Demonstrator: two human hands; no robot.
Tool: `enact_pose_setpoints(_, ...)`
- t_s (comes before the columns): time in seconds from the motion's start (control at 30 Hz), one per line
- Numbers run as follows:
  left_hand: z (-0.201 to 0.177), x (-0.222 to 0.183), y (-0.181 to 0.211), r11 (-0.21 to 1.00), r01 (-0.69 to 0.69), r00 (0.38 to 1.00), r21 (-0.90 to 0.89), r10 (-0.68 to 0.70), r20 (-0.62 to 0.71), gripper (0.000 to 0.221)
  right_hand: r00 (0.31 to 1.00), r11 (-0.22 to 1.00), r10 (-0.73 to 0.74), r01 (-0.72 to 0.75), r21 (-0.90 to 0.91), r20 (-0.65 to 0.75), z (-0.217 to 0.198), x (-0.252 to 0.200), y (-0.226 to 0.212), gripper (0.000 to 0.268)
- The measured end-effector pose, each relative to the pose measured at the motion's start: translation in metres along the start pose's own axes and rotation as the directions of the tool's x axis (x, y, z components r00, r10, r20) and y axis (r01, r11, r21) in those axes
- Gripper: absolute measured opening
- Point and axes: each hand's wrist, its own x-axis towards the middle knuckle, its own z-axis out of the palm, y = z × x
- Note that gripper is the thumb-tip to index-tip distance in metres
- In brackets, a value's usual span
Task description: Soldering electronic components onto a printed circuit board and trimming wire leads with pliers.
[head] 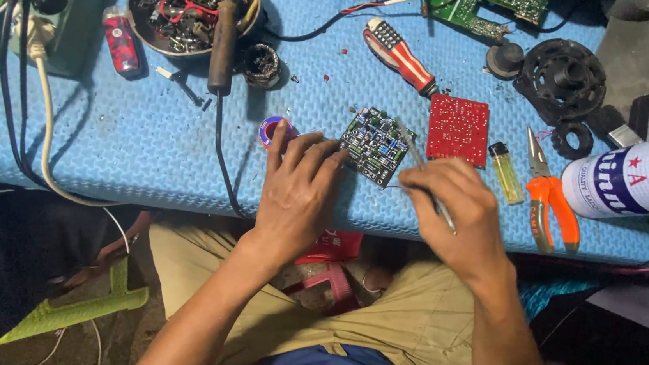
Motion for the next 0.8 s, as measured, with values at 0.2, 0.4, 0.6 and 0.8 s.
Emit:
enact_pose_setpoints(0.2,0.003,-0.003,0.002,0.999,0.003,1.0,-0.046,-0.003,-0.012,0.031,1.0,0.998,0.02,-0.018,-0.06,0.018,0.007,-0.011,-0.013,0.014)
enact_pose_setpoints(0.4,-0.003,-0.003,0.006,0.998,0.014,1.0,-0.067,-0.014,-0.003,0.037,1.0,0.993,0.004,-0.002,-0.122,0.015,0.008,-0.014,-0.016,0.018)
enact_pose_setpoints(0.6,0.0,-0.008,0.013,0.992,0.03,0.996,-0.12,-0.04,-0.082,0.03,0.999,0.995,0.044,-0.046,-0.093,-0.024,0.008,-0.019,-0.017,0.016)
enact_pose_setpoints(0.8,0.016,-0.012,0.027,0.984,0.029,0.992,-0.178,-0.05,-0.112,0.02,1.0,0.996,0.021,-0.023,-0.091,-0.023,0.008,-0.016,-0.017,0.02)
